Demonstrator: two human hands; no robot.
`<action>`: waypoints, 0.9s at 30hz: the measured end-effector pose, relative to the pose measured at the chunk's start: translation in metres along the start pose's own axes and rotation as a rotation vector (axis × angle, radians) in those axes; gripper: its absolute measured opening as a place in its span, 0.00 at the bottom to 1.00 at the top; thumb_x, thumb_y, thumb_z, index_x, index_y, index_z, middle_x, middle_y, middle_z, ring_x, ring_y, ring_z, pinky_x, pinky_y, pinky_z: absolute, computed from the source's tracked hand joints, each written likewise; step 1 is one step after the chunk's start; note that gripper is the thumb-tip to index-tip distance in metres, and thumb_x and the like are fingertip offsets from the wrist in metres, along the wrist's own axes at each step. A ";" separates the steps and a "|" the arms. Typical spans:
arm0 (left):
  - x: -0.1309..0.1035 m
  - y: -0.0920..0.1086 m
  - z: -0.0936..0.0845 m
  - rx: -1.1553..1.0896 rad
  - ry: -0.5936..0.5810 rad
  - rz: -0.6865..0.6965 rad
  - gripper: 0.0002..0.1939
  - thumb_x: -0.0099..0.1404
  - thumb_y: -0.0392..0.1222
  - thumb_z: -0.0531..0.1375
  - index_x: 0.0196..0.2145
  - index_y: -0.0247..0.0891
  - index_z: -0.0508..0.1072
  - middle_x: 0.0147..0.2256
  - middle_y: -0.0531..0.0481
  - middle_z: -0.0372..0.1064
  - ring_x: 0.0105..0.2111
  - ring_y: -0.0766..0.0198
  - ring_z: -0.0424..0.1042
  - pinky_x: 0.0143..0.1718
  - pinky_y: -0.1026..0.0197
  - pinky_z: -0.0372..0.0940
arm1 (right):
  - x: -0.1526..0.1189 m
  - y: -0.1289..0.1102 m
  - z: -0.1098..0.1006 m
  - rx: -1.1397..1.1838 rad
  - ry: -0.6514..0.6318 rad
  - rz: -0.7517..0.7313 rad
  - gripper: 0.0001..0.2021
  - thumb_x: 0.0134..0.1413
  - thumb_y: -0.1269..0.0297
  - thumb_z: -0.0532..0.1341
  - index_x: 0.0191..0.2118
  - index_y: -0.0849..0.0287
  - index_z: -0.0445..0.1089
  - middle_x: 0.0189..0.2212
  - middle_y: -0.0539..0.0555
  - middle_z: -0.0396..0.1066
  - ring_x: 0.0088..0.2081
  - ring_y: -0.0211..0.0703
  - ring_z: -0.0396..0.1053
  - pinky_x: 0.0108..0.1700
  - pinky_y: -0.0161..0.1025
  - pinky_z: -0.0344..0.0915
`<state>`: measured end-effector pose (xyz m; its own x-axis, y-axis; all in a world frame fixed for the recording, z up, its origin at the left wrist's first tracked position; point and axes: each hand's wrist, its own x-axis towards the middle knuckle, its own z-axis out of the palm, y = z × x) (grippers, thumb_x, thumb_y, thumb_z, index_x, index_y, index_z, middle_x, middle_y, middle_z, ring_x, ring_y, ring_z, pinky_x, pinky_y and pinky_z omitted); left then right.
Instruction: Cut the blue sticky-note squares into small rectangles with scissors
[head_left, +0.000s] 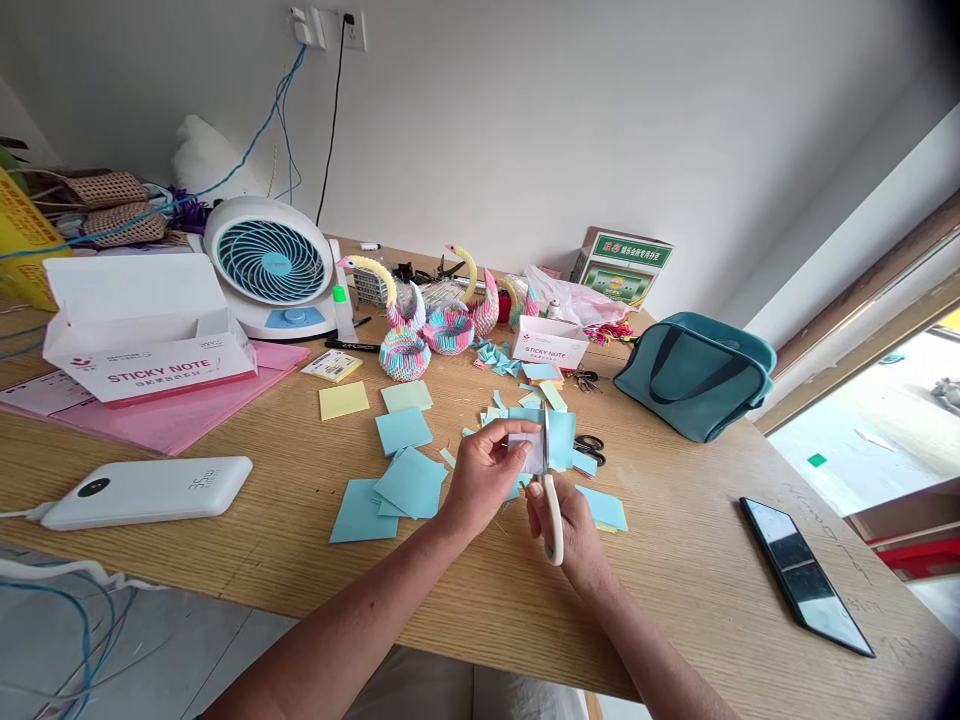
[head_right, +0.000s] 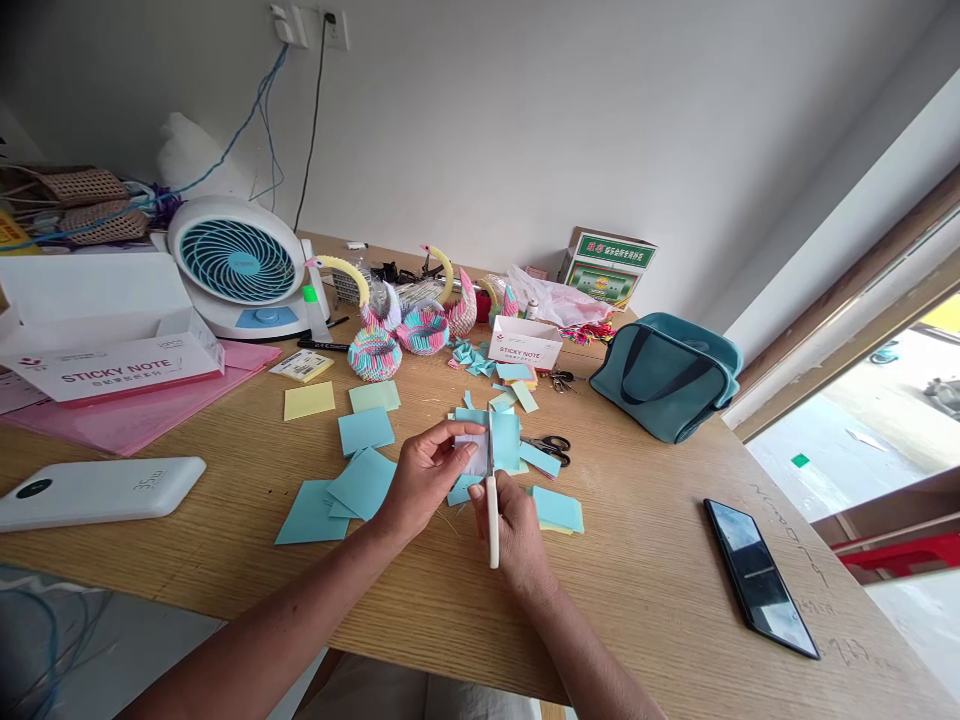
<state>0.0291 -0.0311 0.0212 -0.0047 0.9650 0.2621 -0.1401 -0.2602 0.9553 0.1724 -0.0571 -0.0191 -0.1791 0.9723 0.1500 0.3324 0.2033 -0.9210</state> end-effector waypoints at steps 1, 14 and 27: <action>0.000 0.000 0.000 -0.007 0.002 -0.001 0.13 0.60 0.39 0.63 0.42 0.33 0.80 0.29 0.51 0.69 0.26 0.70 0.58 0.27 0.67 0.56 | 0.000 0.000 0.000 0.003 -0.002 -0.001 0.28 0.62 0.35 0.52 0.23 0.55 0.55 0.17 0.48 0.59 0.23 0.37 0.55 0.27 0.37 0.51; 0.001 -0.003 0.002 -0.077 0.014 -0.020 0.12 0.59 0.40 0.64 0.41 0.34 0.81 0.30 0.51 0.72 0.26 0.70 0.60 0.27 0.68 0.57 | -0.002 0.001 0.002 0.031 0.011 -0.013 0.28 0.64 0.37 0.52 0.22 0.54 0.55 0.14 0.46 0.58 0.19 0.35 0.55 0.26 0.37 0.54; -0.001 -0.003 0.001 -0.096 0.009 -0.039 0.12 0.60 0.41 0.65 0.41 0.35 0.80 0.27 0.53 0.68 0.25 0.71 0.58 0.27 0.68 0.55 | -0.002 -0.001 0.003 0.034 0.033 0.000 0.26 0.62 0.37 0.55 0.25 0.54 0.57 0.15 0.46 0.60 0.20 0.36 0.55 0.26 0.37 0.53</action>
<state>0.0306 -0.0311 0.0185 -0.0058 0.9747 0.2234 -0.2342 -0.2186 0.9473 0.1693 -0.0597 -0.0194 -0.1482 0.9757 0.1615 0.3006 0.2000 -0.9326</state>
